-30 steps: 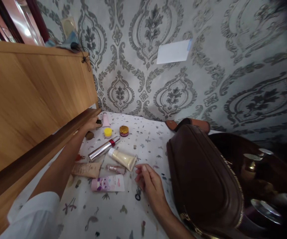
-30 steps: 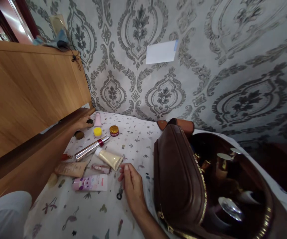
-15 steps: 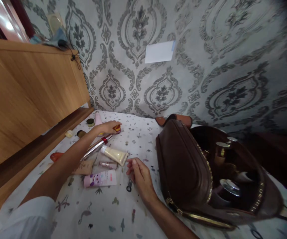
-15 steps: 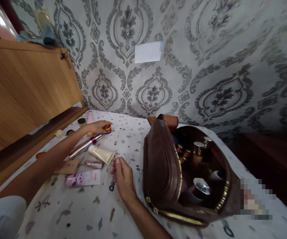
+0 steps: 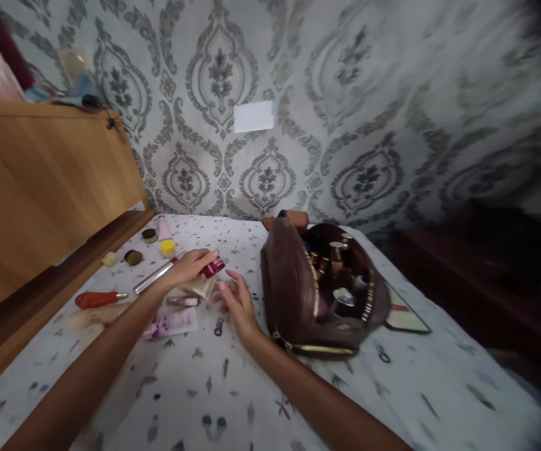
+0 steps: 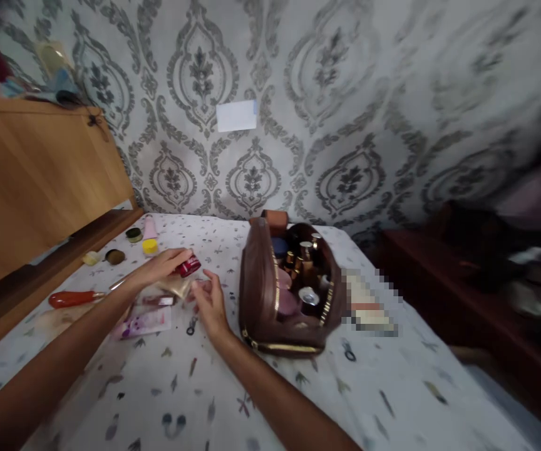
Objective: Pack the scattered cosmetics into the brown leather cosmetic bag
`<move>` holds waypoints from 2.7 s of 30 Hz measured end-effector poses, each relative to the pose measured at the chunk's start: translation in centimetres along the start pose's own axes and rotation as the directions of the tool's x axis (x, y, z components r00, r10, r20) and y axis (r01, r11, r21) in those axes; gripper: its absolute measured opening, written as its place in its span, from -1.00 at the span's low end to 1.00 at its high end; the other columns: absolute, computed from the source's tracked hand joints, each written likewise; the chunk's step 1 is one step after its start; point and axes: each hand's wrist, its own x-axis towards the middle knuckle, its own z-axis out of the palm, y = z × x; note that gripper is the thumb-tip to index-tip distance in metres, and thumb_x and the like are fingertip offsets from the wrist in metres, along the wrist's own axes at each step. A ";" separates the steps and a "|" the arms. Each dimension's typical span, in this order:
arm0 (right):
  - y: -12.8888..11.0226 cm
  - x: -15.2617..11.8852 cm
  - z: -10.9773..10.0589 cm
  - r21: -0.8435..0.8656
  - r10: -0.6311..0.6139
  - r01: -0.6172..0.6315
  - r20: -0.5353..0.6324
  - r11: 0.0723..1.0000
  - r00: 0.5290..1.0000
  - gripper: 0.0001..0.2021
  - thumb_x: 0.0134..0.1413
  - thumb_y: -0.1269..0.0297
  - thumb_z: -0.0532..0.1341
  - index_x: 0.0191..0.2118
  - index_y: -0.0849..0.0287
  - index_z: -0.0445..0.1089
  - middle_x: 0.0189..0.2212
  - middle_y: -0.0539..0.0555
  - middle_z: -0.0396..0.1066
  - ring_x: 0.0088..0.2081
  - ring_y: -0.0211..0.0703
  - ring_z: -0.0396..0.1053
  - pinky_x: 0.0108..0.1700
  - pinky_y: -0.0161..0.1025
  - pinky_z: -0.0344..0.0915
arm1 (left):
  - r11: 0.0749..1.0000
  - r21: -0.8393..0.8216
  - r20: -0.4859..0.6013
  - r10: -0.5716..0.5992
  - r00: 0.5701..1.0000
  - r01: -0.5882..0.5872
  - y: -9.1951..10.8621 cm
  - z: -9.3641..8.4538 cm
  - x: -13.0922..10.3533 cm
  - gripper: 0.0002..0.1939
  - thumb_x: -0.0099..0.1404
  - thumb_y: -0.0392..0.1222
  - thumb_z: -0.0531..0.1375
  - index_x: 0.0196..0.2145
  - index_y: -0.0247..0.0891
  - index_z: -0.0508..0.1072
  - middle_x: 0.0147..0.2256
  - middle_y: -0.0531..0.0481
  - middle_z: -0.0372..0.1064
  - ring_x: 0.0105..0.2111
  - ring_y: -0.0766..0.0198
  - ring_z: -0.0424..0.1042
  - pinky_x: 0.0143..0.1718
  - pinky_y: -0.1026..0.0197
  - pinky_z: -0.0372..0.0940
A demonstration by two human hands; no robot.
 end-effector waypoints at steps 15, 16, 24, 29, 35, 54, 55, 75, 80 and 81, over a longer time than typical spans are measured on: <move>0.8 -0.8 -1.4 -0.092 -0.101 0.097 -0.044 0.991 0.994 -0.47 -0.19 0.08 0.37 -0.06 0.09 0.27 -0.23 0.04 0.42 -0.38 -0.20 0.39 -0.51 -0.34 0.32 | 0.963 -0.200 -0.188 0.146 0.971 -0.184 -0.4 6.7 -4.4 -0.41 0.38 0.26 -0.11 -0.01 -0.23 0.43 -0.08 -0.15 0.49 -0.01 0.04 0.42 0.10 0.03 0.26; 0.9 -0.7 -1.4 -0.120 -0.119 0.115 -0.026 0.986 0.993 -0.49 -0.21 0.10 0.38 -0.09 0.10 0.29 -0.22 0.04 0.42 -0.38 -0.21 0.39 -0.50 -0.34 0.32 | 0.959 -0.208 -0.192 0.151 0.970 -0.191 -0.6 6.7 -4.5 -0.37 0.39 0.27 -0.13 0.03 -0.25 0.43 -0.03 -0.17 0.48 0.03 0.03 0.40 0.14 0.02 0.23; 1.3 -0.4 -1.5 -0.126 -0.131 0.126 -0.033 0.984 0.991 -0.46 -0.25 0.16 0.41 -0.08 0.10 0.30 -0.14 0.05 0.42 -0.32 -0.22 0.40 -0.38 -0.31 0.34 | 0.934 -0.290 -0.199 0.155 0.968 -0.209 -1.6 6.8 -4.4 -0.30 0.43 0.28 -0.19 0.10 -0.26 0.44 0.10 -0.13 0.42 0.10 0.08 0.37 0.20 0.07 0.20; 1.2 -0.6 -1.6 -0.120 -0.137 0.131 -0.042 0.984 0.990 -0.49 -0.23 0.18 0.41 -0.09 0.11 0.31 -0.15 0.04 0.42 -0.32 -0.21 0.42 -0.35 -0.29 0.35 | 0.914 -0.310 -0.166 0.219 0.962 -0.261 -1.7 6.9 -4.5 -0.36 0.43 0.25 -0.11 0.15 -0.26 0.38 0.10 -0.15 0.40 0.09 0.08 0.37 0.20 0.08 0.19; 1.6 -0.6 -1.6 -0.185 -0.154 0.146 -0.030 0.972 0.988 -0.56 -0.21 0.15 0.41 -0.18 0.11 0.29 -0.28 0.00 0.43 -0.32 -0.17 0.42 -0.37 -0.28 0.35 | 0.937 -0.243 -0.135 0.225 0.965 -0.252 -1.4 6.7 -4.6 -0.41 0.45 0.20 -0.15 0.06 -0.27 0.42 0.02 -0.13 0.44 0.09 0.07 0.35 0.18 0.09 0.19; 1.6 -1.5 -1.6 -0.372 -0.338 0.286 -0.083 0.883 0.938 -0.53 -0.16 0.18 0.38 -0.11 0.13 0.25 -0.22 0.05 0.43 -0.34 -0.15 0.44 -0.27 -0.19 0.39 | 0.912 -0.272 -0.132 0.281 0.951 -0.307 -1.0 6.8 -5.2 -0.42 0.47 0.16 -0.14 0.15 -0.29 0.36 0.11 -0.16 0.39 0.13 0.07 0.32 0.22 0.06 0.15; 1.4 -1.6 -1.5 -0.389 -0.356 0.297 -0.087 0.872 0.931 -0.53 -0.16 0.20 0.37 -0.09 0.13 0.25 -0.21 0.05 0.43 -0.34 -0.15 0.44 -0.27 -0.19 0.39 | 0.910 -0.274 -0.141 0.282 0.949 -0.311 -0.9 6.8 -5.2 -0.42 0.47 0.16 -0.12 0.15 -0.29 0.37 0.12 -0.16 0.38 0.14 0.06 0.32 0.23 0.06 0.15; 1.5 -2.0 -2.0 -0.487 -0.331 0.285 -0.008 0.825 0.944 -0.55 -0.07 0.33 0.34 -0.01 0.14 0.26 -0.15 0.09 0.43 -0.14 -0.07 0.42 -0.05 -0.10 0.37 | 0.935 -0.292 -0.167 0.157 0.973 -0.201 -0.5 6.6 -5.4 -0.51 0.37 0.13 0.08 0.05 -0.26 0.46 0.04 -0.16 0.44 0.04 0.05 0.40 0.13 0.07 0.26; 1.5 -2.0 -2.0 -0.379 -0.261 0.223 -0.052 0.898 0.964 -0.49 -0.13 0.36 0.37 0.00 0.11 0.27 -0.15 0.05 0.47 -0.17 -0.10 0.45 -0.07 -0.14 0.39 | 0.957 -0.266 -0.093 0.089 0.992 -0.111 0.1 5.9 -5.8 -0.48 0.37 0.14 0.07 0.12 -0.22 0.41 0.09 -0.16 0.41 0.02 0.05 0.43 0.10 0.06 0.31; 1.4 -2.0 -2.0 -0.361 -0.267 0.230 -0.055 0.904 0.962 -0.50 -0.15 0.38 0.37 -0.02 0.10 0.28 -0.16 0.04 0.47 -0.17 -0.11 0.45 -0.08 -0.15 0.40 | 0.964 -0.249 -0.076 0.080 0.994 -0.097 0.2 5.6 -5.9 -0.48 0.37 0.14 0.08 0.14 -0.21 0.40 0.10 -0.15 0.41 0.04 0.04 0.42 0.11 0.06 0.31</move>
